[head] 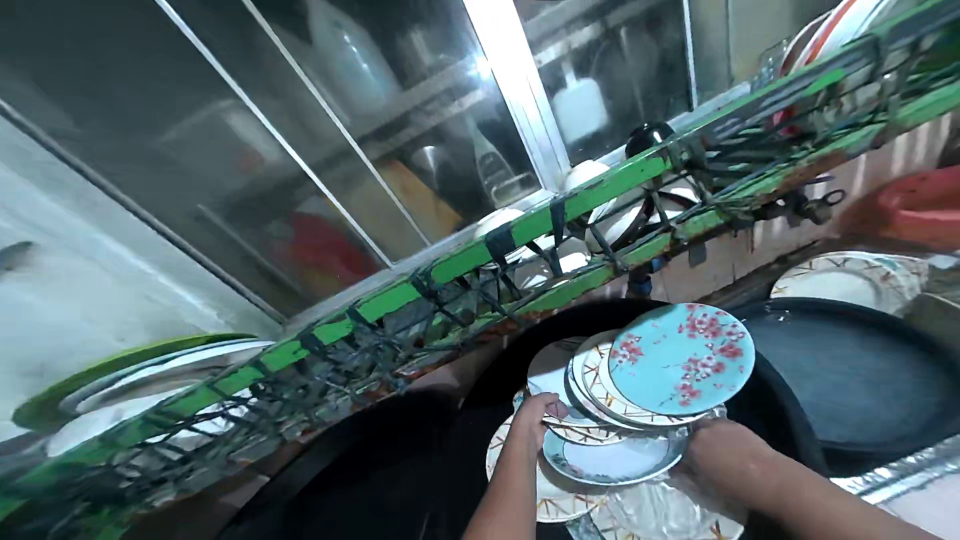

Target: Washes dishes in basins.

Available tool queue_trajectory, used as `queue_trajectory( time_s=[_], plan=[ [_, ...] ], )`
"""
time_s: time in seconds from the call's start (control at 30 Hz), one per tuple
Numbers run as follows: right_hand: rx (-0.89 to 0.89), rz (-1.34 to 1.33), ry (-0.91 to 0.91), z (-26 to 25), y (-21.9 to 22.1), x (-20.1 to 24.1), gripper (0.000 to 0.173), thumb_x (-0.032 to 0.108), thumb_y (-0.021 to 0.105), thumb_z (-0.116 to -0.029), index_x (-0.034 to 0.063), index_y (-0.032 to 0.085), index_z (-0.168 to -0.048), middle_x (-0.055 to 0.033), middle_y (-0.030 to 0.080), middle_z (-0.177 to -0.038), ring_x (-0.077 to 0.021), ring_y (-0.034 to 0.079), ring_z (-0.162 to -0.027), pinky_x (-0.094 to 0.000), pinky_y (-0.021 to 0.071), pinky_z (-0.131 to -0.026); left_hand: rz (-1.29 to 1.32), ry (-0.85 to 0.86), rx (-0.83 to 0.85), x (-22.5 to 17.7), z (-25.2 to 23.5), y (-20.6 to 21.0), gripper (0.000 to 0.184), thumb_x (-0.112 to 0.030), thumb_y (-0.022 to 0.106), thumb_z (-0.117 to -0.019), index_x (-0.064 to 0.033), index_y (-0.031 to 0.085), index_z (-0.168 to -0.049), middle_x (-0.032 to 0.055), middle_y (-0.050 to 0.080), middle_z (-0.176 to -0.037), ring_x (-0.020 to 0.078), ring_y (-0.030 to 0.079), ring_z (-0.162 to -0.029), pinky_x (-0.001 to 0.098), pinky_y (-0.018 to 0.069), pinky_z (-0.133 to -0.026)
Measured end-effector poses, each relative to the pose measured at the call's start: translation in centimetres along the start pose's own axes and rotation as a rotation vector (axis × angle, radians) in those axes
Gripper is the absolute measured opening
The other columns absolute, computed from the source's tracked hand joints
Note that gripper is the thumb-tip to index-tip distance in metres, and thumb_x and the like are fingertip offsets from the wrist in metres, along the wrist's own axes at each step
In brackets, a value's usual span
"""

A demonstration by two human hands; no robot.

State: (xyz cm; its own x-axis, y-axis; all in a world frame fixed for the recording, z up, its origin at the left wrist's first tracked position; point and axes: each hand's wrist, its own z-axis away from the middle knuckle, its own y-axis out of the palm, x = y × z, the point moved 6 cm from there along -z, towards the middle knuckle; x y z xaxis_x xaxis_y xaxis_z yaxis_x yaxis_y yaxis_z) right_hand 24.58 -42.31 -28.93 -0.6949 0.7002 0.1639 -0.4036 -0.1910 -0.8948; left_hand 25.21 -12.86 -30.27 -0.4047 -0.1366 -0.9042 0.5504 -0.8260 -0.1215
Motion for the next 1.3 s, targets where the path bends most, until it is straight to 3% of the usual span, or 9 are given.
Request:
queue_trajectory(
  time_s=[0.13,0.27,0.47,0.67,0.87,0.97,1.07,1.17,1.3],
  plan=[
    [0.037,0.001,0.058,-0.3,0.7,-0.6,0.038,0.029,0.054,-0.1029,-0.0050,0.068,-0.112,-0.0281,0.066,-0.123,-0.0480,0.059,-0.122,-0.0660,0.0409,-0.107,0.049,0.066,-0.075,0.0,1.0,-0.6,0.021,0.004,0.060,-0.0897,0.0091,0.056,-0.110,0.0159,0.064,-0.073,0.0223,0.064,-0.065,0.0368,0.0551,-0.064],
    [0.073,-0.120,0.166,0.8,-0.2,-0.1,0.036,0.023,0.052,-0.1040,-0.0082,0.066,-0.114,-0.0312,0.065,-0.123,-0.0501,0.061,-0.118,-0.0690,0.0480,-0.096,0.038,0.144,-0.180,-2.0,4.1,-3.0,0.027,0.008,0.058,-0.0876,0.0099,0.051,-0.113,0.0171,0.062,-0.064,0.0231,0.064,-0.054,0.0353,0.0549,-0.052],
    [-0.125,-0.214,-0.016,0.4,-1.0,0.4,0.033,0.024,0.048,-0.1066,0.0104,0.064,-0.132,-0.0227,0.068,-0.121,-0.0450,0.064,-0.116,-0.0657,0.0492,-0.096,0.015,0.117,-0.263,-2.7,9.3,-9.9,0.029,0.007,0.054,-0.0917,0.0054,0.046,-0.120,0.0143,0.060,-0.063,0.0210,0.063,-0.053,0.0335,0.0552,-0.051],
    [-0.056,-0.474,-0.107,-2.5,0.5,1.1,0.052,0.031,0.052,-0.1082,0.0028,0.046,-0.152,-0.0294,0.054,-0.144,-0.0450,0.052,-0.136,-0.0605,0.0381,-0.114,0.082,-0.032,-0.158,0.2,14.4,-10.2,0.015,0.008,0.051,-0.0920,0.0004,0.049,-0.104,0.0092,0.058,-0.060,0.0175,0.061,-0.052,0.0314,0.0546,-0.053],
    [-0.081,-0.979,0.025,-3.2,0.0,2.0,0.053,0.039,0.038,-0.1122,0.0012,0.046,-0.149,-0.0276,0.055,-0.143,-0.0406,0.053,-0.134,-0.0572,0.0407,-0.111,0.266,-0.041,-0.135,3.5,14.8,-6.6,0.014,0.008,0.049,-0.0899,-0.0046,0.049,-0.083,0.0046,0.050,-0.055,0.0152,0.052,-0.048,0.0302,0.0497,-0.051],
    [-0.097,-1.058,0.055,-2.8,-0.7,2.7,0.049,0.034,0.045,-0.1109,-0.0046,0.049,-0.141,-0.0291,0.056,-0.137,-0.0382,0.055,-0.129,-0.0536,0.0414,-0.109,0.378,0.013,-0.144,4.9,14.5,-5.2,0.016,0.007,0.047,-0.0897,-0.0046,0.049,-0.080,0.0050,0.049,-0.053,0.0155,0.051,-0.047,0.0308,0.0482,-0.050],
    [-0.120,-1.167,0.063,-3.5,-0.5,3.1,0.041,0.022,0.053,-0.1082,-0.0079,0.049,-0.135,-0.0282,0.057,-0.132,-0.0340,0.057,-0.123,-0.0487,0.0449,-0.105,0.381,0.049,-0.185,5.2,15.1,-4.9,0.011,0.005,0.051,-0.0908,0.0002,0.052,-0.101,0.0102,0.056,-0.062,0.0191,0.058,-0.055,0.0342,0.0524,-0.054],
    [-0.164,-1.267,0.141,-4.0,-0.4,3.7,0.044,0.017,0.064,-0.1019,-0.0063,0.047,-0.136,-0.0271,0.058,-0.130,-0.0337,0.059,-0.119,-0.0486,0.0471,-0.102,0.351,0.074,-0.162,4.8,15.6,-4.7,0.052,0.000,0.056,-0.0919,-0.0027,0.040,-0.141,0.0189,0.063,-0.094,0.0268,0.066,-0.081,0.0434,0.0571,-0.070],
    [-0.177,-1.209,0.087,-6.4,0.9,4.0,0.054,0.010,0.072,-0.0928,-0.0021,0.047,-0.139,-0.0279,0.060,-0.124,-0.0367,0.064,-0.108,-0.0515,0.0524,-0.094,0.437,0.197,-0.233,5.0,15.9,-4.5,0.063,0.011,0.055,-0.0814,-0.0021,0.035,-0.140,0.0204,0.060,-0.091,0.0264,0.064,-0.069,0.0412,0.0567,-0.060]
  ],
)
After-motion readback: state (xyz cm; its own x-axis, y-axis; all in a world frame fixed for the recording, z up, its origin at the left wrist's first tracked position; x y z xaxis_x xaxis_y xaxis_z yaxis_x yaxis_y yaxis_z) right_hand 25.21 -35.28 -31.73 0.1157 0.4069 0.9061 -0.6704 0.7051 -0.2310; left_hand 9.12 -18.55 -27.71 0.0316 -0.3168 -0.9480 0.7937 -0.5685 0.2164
